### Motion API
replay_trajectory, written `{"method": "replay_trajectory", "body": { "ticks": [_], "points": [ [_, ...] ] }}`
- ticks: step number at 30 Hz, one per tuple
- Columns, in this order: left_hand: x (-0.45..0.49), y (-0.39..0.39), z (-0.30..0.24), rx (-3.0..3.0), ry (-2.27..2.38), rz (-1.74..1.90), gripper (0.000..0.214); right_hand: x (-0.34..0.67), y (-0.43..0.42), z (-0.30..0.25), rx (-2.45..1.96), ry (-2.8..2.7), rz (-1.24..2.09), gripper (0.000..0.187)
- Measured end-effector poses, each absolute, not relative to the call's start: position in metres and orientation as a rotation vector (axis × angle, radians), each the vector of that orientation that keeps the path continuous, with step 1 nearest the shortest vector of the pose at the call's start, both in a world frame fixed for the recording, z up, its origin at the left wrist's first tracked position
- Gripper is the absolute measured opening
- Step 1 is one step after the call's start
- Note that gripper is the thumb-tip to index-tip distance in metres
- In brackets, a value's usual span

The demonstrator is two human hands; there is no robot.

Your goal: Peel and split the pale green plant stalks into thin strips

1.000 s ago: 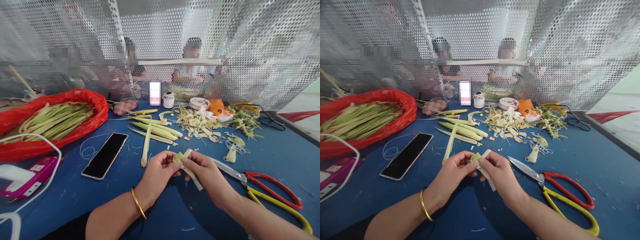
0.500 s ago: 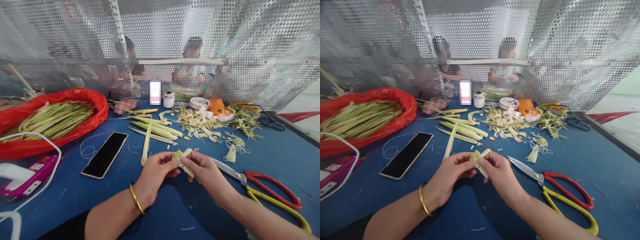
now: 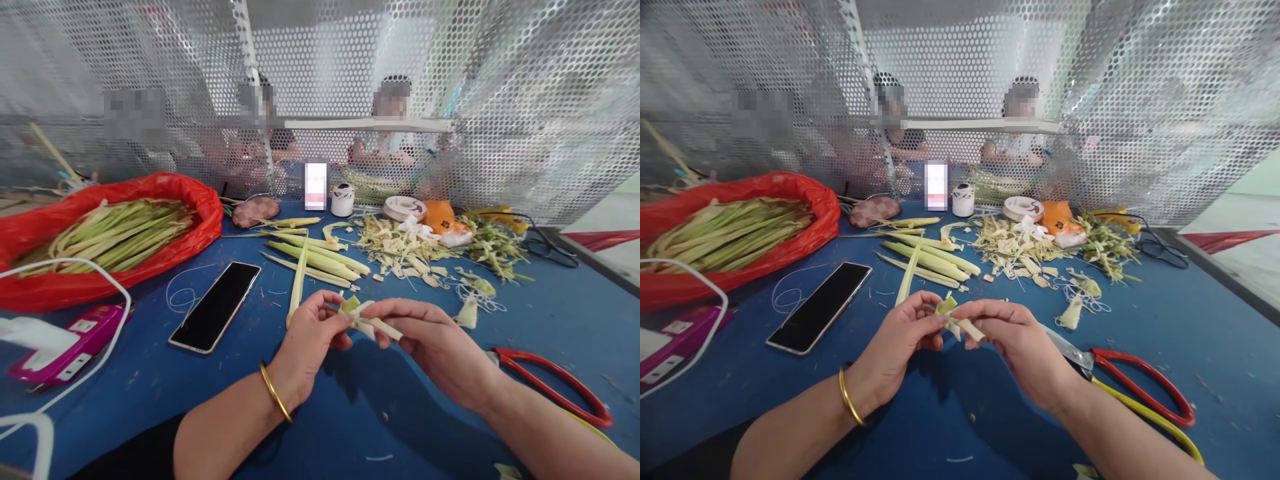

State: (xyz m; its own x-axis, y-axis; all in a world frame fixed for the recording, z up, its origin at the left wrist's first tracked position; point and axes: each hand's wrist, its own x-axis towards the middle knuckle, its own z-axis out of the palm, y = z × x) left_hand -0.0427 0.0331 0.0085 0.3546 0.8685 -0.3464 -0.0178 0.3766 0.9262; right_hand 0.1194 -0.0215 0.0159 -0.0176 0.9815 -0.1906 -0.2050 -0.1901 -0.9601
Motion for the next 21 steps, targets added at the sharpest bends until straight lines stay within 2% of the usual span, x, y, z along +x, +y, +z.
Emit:
{"method": "replay_trajectory", "body": {
  "ticks": [6, 10, 16, 21],
  "points": [
    [-0.043, 0.031, 0.008, 1.066, 1.011, 0.656, 0.014, 0.117, -0.018, 0.01, -1.295, -1.077, 1.236, 0.014],
    [-0.043, 0.03, 0.006, 1.064, 0.979, 0.619, 0.017, 0.117, -0.018, 0.007, -1.305, -1.114, 1.094, 0.02],
    [-0.043, 0.03, 0.005, 1.0, 0.981, 0.561, 0.014, 0.115, -0.019, 0.005, -1.297, -1.007, 1.198, 0.024],
    [-0.044, 0.032, 0.005, 0.885, 0.964, 0.552, 0.016, 0.116, -0.017, 0.004, -1.429, -1.12, 1.125, 0.022]
  ]
}}
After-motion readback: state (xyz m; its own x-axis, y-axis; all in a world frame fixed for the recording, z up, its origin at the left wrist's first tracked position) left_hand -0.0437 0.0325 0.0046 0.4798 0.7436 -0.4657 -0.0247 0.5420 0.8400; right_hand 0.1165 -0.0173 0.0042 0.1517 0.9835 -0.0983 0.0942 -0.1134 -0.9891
